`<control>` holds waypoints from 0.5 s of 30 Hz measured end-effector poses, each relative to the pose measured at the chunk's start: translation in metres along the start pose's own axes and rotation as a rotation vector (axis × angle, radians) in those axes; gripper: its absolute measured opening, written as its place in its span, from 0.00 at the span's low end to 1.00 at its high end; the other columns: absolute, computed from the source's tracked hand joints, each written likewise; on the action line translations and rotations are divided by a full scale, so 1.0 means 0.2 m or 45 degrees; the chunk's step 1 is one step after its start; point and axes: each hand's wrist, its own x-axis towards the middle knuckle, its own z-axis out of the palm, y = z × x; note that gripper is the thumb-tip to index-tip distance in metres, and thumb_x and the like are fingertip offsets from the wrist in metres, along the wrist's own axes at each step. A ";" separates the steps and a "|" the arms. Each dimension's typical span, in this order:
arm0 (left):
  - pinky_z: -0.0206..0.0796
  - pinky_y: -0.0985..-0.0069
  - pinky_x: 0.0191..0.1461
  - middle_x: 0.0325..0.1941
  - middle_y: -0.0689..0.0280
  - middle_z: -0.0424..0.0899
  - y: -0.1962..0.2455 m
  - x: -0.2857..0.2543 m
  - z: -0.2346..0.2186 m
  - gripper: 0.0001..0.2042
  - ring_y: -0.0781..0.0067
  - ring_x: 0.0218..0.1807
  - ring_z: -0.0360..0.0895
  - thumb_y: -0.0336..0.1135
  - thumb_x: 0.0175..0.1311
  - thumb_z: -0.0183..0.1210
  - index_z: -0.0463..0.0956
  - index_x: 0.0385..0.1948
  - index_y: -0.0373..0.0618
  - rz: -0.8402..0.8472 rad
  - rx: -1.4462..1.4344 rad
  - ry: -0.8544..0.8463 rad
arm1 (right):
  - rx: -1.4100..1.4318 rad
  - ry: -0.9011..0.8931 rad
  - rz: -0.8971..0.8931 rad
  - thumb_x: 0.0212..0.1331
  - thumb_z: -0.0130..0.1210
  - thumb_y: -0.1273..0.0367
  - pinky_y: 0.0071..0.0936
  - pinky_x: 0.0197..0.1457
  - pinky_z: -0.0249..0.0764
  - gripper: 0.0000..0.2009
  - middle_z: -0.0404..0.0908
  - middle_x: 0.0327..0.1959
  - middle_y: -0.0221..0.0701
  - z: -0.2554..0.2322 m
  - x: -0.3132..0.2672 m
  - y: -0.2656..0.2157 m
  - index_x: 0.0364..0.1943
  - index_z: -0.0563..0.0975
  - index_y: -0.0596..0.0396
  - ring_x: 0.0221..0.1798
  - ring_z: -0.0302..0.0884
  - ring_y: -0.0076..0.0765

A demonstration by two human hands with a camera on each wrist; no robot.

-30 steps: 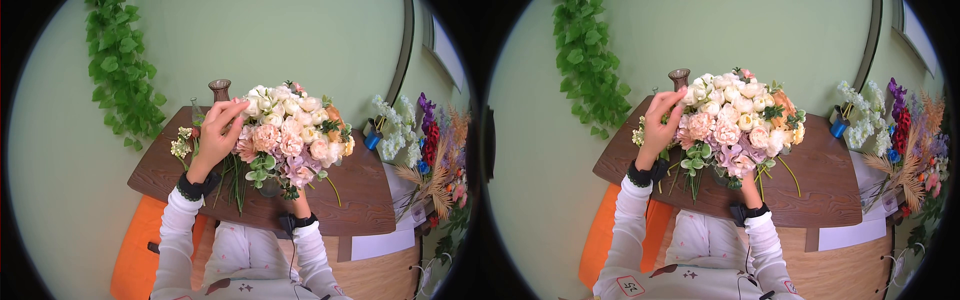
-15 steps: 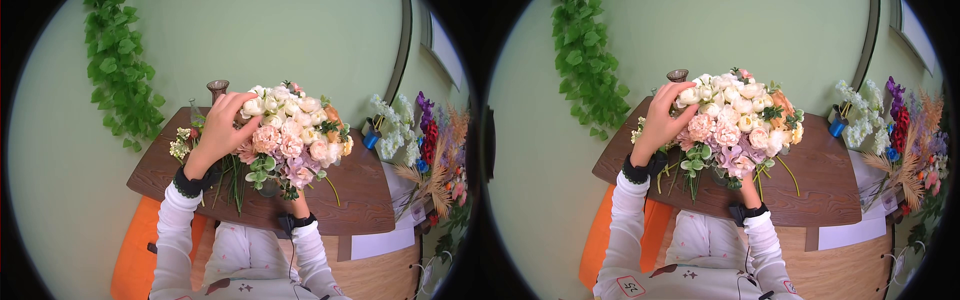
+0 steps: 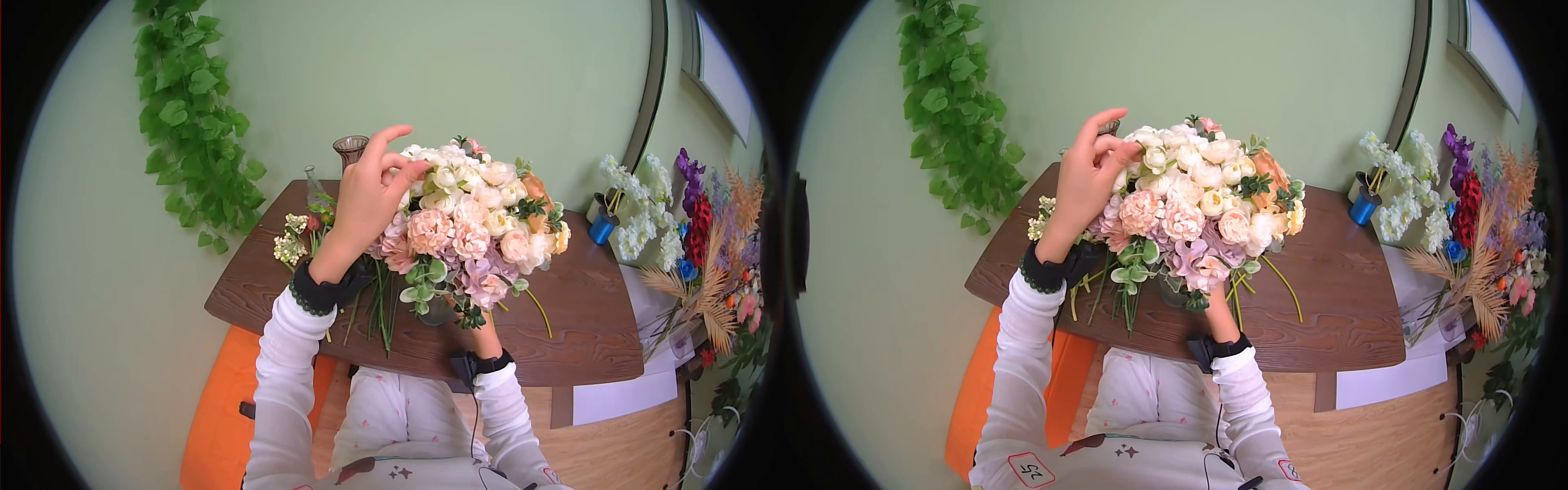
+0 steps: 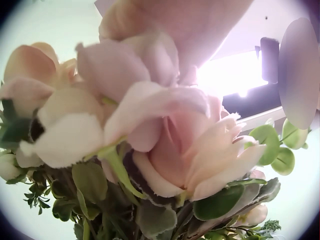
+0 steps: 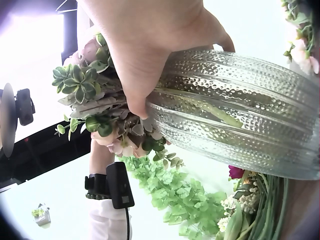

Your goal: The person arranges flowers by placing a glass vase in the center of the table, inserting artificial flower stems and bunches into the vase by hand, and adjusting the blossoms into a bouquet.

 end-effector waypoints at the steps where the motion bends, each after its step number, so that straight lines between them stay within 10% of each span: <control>1: 0.57 0.85 0.25 0.19 0.71 0.75 -0.02 0.00 0.01 0.16 0.84 0.19 0.62 0.31 0.57 0.56 0.70 0.48 0.44 0.023 -0.075 0.038 | -0.015 -0.010 -0.012 0.49 0.51 0.78 0.27 0.38 0.67 0.15 0.71 0.35 0.31 0.01 0.00 0.00 0.44 0.68 0.58 0.35 0.68 0.31; 11: 0.61 0.66 0.45 0.34 0.68 0.78 0.07 0.02 -0.07 0.12 0.68 0.40 0.71 0.39 0.54 0.58 0.76 0.38 0.45 0.678 0.386 0.035 | -0.179 -0.095 -0.144 0.50 0.52 0.75 0.28 0.38 0.67 0.13 0.73 0.35 0.32 0.06 0.14 -0.06 0.42 0.70 0.58 0.35 0.69 0.32; 15: 0.62 0.68 0.43 0.32 0.68 0.78 0.05 0.04 -0.07 0.12 0.68 0.38 0.72 0.38 0.53 0.57 0.76 0.37 0.45 0.509 0.388 -0.258 | -0.250 -0.119 -0.190 0.50 0.52 0.74 0.29 0.39 0.68 0.12 0.74 0.35 0.32 0.05 0.13 -0.05 0.41 0.70 0.58 0.35 0.70 0.32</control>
